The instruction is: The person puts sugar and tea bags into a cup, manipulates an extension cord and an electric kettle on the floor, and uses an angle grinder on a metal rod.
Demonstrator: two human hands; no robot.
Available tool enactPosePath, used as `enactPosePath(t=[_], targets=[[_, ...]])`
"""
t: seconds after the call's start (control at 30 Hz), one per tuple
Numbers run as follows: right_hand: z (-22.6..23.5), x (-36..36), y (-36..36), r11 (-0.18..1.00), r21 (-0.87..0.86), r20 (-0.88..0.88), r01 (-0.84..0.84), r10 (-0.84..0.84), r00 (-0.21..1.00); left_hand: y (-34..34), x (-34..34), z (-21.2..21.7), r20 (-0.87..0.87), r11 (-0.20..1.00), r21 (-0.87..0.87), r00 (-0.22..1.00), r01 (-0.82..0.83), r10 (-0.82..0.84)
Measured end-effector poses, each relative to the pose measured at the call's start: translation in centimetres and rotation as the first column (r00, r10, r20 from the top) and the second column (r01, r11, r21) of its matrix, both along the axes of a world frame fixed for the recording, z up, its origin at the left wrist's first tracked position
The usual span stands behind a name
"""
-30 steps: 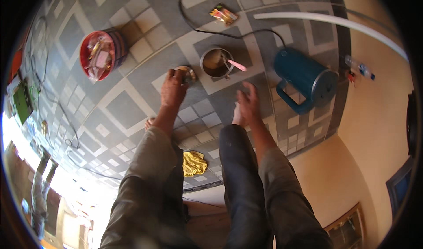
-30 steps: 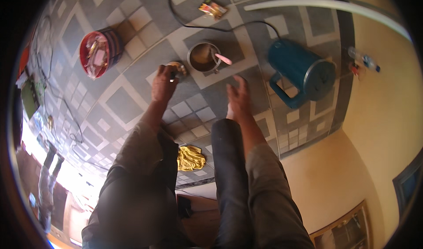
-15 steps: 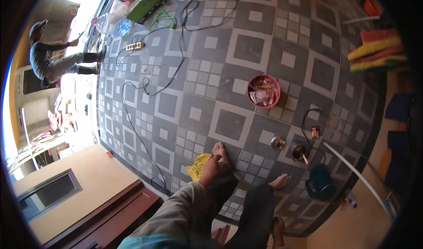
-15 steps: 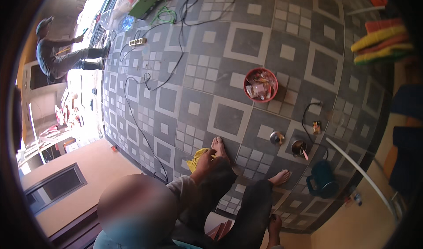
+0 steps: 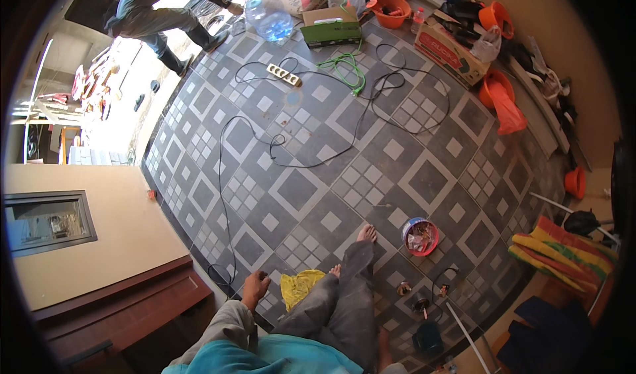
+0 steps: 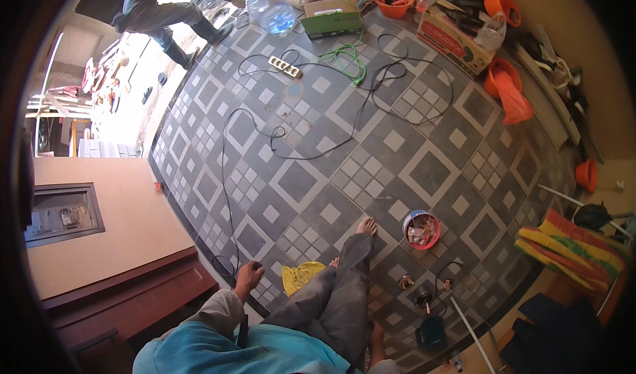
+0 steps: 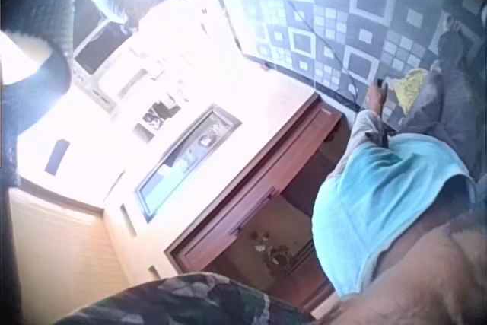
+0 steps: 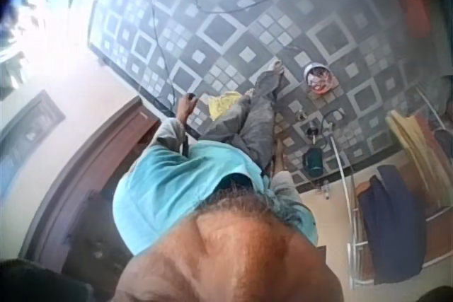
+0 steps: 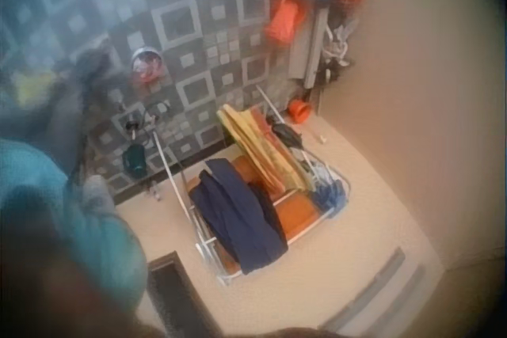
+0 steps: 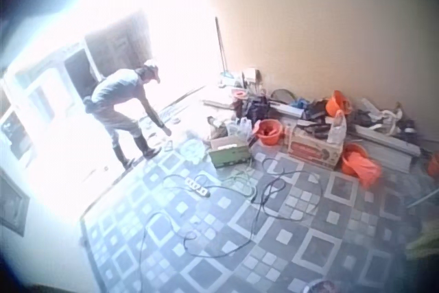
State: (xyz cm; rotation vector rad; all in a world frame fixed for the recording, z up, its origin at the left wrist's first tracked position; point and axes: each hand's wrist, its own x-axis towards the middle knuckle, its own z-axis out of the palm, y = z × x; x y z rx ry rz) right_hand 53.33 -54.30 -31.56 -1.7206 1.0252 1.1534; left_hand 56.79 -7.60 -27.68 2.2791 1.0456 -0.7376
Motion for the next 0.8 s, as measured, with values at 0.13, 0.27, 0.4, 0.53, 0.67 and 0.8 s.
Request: enactPosePath(t=[0.13,0.27,0.4,0.53,0.67,0.8], targets=[[-0.8,11.5,2.0,0.897,-0.091,0.193,-0.433,0.442,0.876,0.8,-1.1,-1.7,-0.017,0.973,-0.031,0.973,-0.229,0.228],[-4.4,18.3,0.2,0.915,-0.236,0.022,-0.327,0.342,0.94,3.0,-2.1,-3.6,-0.133,0.937,-0.144,0.944,-0.318,0.3],[0.8,26.9,5.4,0.737,-0.366,0.09,-0.568,0.636,0.767,7.8,3.5,-0.7,-0.168,0.892,0.023,0.878,-0.451,0.448],[-1.8,33.0,12.4,0.729,-0.442,0.043,-0.522,0.599,0.799,16.8,9.8,-3.7,-0.071,0.805,-0.194,0.826,-0.561,0.559],[-9.3,41.6,23.7,0.643,-0.464,0.163,-0.61,0.738,0.654,23.0,12.5,-5.1,0.009,0.65,-0.328,0.686,-0.685,0.727],[-21.7,53.3,38.7,0.56,-0.548,0.463,-0.621,0.822,0.331,25.4,9.5,-4.7,-0.157,0.59,-0.241,0.631,-0.77,0.76]])
